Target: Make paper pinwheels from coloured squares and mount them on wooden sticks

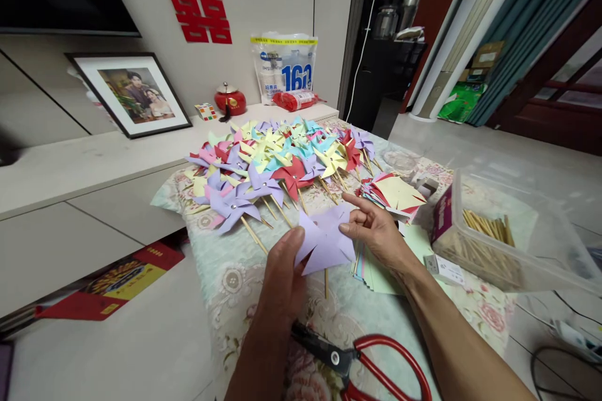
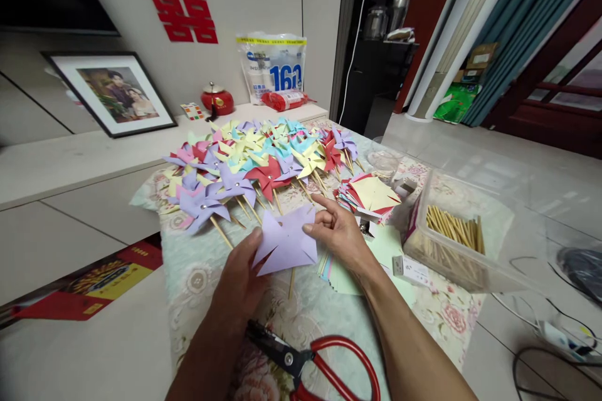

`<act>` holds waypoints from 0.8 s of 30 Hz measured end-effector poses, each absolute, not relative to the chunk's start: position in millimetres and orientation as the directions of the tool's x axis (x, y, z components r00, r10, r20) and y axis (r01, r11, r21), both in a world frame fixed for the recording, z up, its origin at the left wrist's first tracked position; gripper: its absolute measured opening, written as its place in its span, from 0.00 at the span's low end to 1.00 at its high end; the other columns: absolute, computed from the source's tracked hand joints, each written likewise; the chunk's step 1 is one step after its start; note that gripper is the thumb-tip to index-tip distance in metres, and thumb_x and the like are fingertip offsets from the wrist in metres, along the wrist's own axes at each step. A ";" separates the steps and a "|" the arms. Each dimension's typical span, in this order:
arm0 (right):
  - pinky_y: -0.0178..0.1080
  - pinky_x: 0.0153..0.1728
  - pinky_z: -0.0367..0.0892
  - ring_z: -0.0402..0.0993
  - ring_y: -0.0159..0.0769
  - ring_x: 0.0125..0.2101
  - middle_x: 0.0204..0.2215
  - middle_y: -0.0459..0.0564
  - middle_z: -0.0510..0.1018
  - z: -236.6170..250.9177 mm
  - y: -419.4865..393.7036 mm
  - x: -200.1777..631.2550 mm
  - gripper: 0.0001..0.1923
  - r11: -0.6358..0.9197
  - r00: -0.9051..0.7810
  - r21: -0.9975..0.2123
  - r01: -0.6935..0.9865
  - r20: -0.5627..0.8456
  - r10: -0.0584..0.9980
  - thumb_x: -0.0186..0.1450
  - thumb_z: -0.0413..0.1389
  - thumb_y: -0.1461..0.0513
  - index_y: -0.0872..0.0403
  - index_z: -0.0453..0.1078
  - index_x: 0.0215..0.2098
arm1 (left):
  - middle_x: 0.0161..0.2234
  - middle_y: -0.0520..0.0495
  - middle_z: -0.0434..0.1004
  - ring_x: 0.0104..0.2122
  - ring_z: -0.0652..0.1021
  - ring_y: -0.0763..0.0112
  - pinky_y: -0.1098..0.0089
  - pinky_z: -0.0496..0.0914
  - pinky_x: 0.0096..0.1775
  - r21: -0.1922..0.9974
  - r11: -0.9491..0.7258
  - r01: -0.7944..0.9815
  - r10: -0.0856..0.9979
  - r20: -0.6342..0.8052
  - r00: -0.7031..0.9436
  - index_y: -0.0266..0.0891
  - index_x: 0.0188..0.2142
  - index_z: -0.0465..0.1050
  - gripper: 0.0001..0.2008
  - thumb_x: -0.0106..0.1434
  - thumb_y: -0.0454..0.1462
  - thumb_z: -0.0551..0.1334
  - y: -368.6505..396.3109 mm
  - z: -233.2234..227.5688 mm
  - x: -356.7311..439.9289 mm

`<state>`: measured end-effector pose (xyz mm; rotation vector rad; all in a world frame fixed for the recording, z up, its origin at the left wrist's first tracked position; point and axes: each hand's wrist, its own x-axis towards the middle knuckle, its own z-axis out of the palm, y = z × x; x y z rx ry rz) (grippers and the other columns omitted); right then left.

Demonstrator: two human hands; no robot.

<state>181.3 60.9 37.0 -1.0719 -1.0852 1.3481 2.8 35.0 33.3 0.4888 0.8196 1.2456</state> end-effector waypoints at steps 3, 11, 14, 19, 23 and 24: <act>0.36 0.30 0.60 0.67 0.28 0.24 0.24 0.38 0.74 38.9 58.7 179.4 0.36 -0.033 -0.093 -0.985 -0.169 -0.017 0.995 0.52 0.70 0.62 0.54 0.68 0.58 | 0.36 0.42 0.84 0.33 0.82 0.61 0.68 0.73 0.35 0.765 0.325 -0.556 0.945 -0.285 0.161 0.34 0.43 0.78 0.22 0.50 0.41 0.74 34.4 28.3 5.8; 0.37 0.32 0.62 0.70 0.29 0.27 0.27 0.40 0.75 36.7 57.4 177.6 0.34 -0.032 -0.119 -0.982 -0.188 -0.010 0.993 0.55 0.69 0.62 0.52 0.68 0.58 | 0.45 0.40 0.81 0.36 0.81 0.63 0.63 0.74 0.41 0.802 0.227 -0.553 0.962 -0.274 -0.003 0.37 0.55 0.67 0.38 0.44 0.36 0.76 38.0 19.6 10.2; 0.38 0.34 0.65 0.73 0.31 0.29 0.30 0.42 0.76 36.0 57.2 176.9 0.34 -0.064 -0.137 -0.978 -0.197 -0.037 0.990 0.55 0.69 0.61 0.52 0.67 0.58 | 0.42 0.43 0.82 0.36 0.81 0.64 0.63 0.74 0.42 0.850 0.155 -0.503 0.968 -0.232 -0.092 0.37 0.52 0.69 0.33 0.47 0.35 0.75 38.8 16.6 11.7; 0.38 0.34 0.66 0.74 0.32 0.30 0.31 0.44 0.78 35.4 56.7 174.2 0.32 -0.063 -0.147 -0.979 -0.192 -0.035 0.989 0.54 0.70 0.60 0.52 0.70 0.56 | 0.35 0.47 0.83 0.30 0.80 0.67 0.66 0.74 0.36 0.835 0.129 -0.535 0.965 -0.230 -0.127 0.37 0.44 0.72 0.25 0.47 0.35 0.75 39.8 16.1 12.6; 0.39 0.34 0.67 0.75 0.34 0.31 0.32 0.46 0.79 34.9 56.4 173.2 0.31 -0.050 -0.146 -0.982 -0.182 -0.024 0.989 0.54 0.69 0.59 0.52 0.71 0.56 | 0.34 0.48 0.83 0.30 0.80 0.66 0.66 0.73 0.36 0.798 0.172 -0.577 0.959 -0.271 -0.089 0.36 0.43 0.73 0.24 0.46 0.34 0.74 38.5 20.8 12.3; 0.39 0.34 0.67 0.75 0.33 0.31 0.32 0.46 0.79 34.9 56.3 173.2 0.31 -0.049 -0.146 -0.982 -0.181 -0.023 0.989 0.55 0.69 0.59 0.52 0.71 0.55 | 0.34 0.48 0.83 0.30 0.80 0.66 0.65 0.73 0.36 0.793 0.180 -0.581 0.957 -0.277 -0.082 0.36 0.43 0.73 0.24 0.46 0.35 0.74 38.1 21.6 12.4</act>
